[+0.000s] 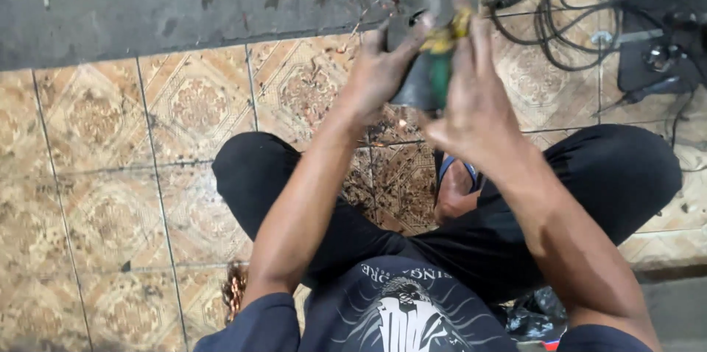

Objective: The person sits on the floor and uses pliers to pull and strip copper wire from a cylindrical metal component. They repeatedly grip the wire with the pliers and pull it out, creating a pile of copper scraps on the floor.

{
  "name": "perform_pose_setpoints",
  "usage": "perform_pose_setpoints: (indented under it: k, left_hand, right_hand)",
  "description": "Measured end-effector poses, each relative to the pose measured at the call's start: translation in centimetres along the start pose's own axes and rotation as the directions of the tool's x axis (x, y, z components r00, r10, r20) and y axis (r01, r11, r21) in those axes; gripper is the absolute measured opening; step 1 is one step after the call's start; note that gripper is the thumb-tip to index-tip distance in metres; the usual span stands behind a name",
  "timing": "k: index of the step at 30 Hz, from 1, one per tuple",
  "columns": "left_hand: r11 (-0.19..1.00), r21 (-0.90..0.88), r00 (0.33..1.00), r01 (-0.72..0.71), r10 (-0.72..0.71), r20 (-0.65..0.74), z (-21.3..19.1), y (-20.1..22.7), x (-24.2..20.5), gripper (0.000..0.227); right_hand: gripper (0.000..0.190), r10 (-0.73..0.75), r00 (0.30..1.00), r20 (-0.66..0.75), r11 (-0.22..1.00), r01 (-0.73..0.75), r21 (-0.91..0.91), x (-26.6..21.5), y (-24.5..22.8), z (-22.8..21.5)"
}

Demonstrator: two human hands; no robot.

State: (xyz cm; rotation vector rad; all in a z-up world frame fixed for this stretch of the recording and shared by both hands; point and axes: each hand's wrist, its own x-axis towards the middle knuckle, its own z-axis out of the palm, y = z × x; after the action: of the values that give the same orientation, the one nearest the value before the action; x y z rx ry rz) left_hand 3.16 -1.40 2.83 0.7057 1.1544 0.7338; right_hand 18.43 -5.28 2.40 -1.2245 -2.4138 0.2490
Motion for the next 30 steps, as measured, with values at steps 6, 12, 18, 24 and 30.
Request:
perform_pose_setpoints:
  k: [6,12,18,24,30]
  left_hand:
    - [0.929,-0.368,0.993,0.022,-0.061,-0.096,-0.1,-1.0,1.0,0.088]
    - [0.691,-0.710,0.979,-0.137,-0.013,-0.202,-3.2,-1.7,1.4,0.096]
    - [0.568,-0.757,0.927,-0.322,0.027,-0.374,-5.2,-0.7,0.1,0.086]
    - [0.541,-0.680,0.854,-0.496,0.161,-0.495,-6.6,-1.8,0.7,0.072]
    - [0.437,-0.721,0.843,-0.538,0.270,-0.466,-6.5,-2.6,1.2,0.060]
  right_hand:
    - [0.090,0.257,0.950,0.178,0.825,-0.311,0.472,1.6,-0.6,-3.3]
    - [0.034,0.630,0.754,0.186,0.410,-0.527,0.744,-2.7,1.7,-3.1]
    - [0.021,0.484,0.724,0.491,-0.326,-0.372,0.869,-5.9,3.6,-3.0]
    - [0.032,0.244,0.796,0.554,-0.400,-0.438,0.805,-5.6,1.0,-0.5]
    - [0.034,0.108,0.728,0.677,-0.325,-0.618,0.716,-4.2,-0.8,2.0]
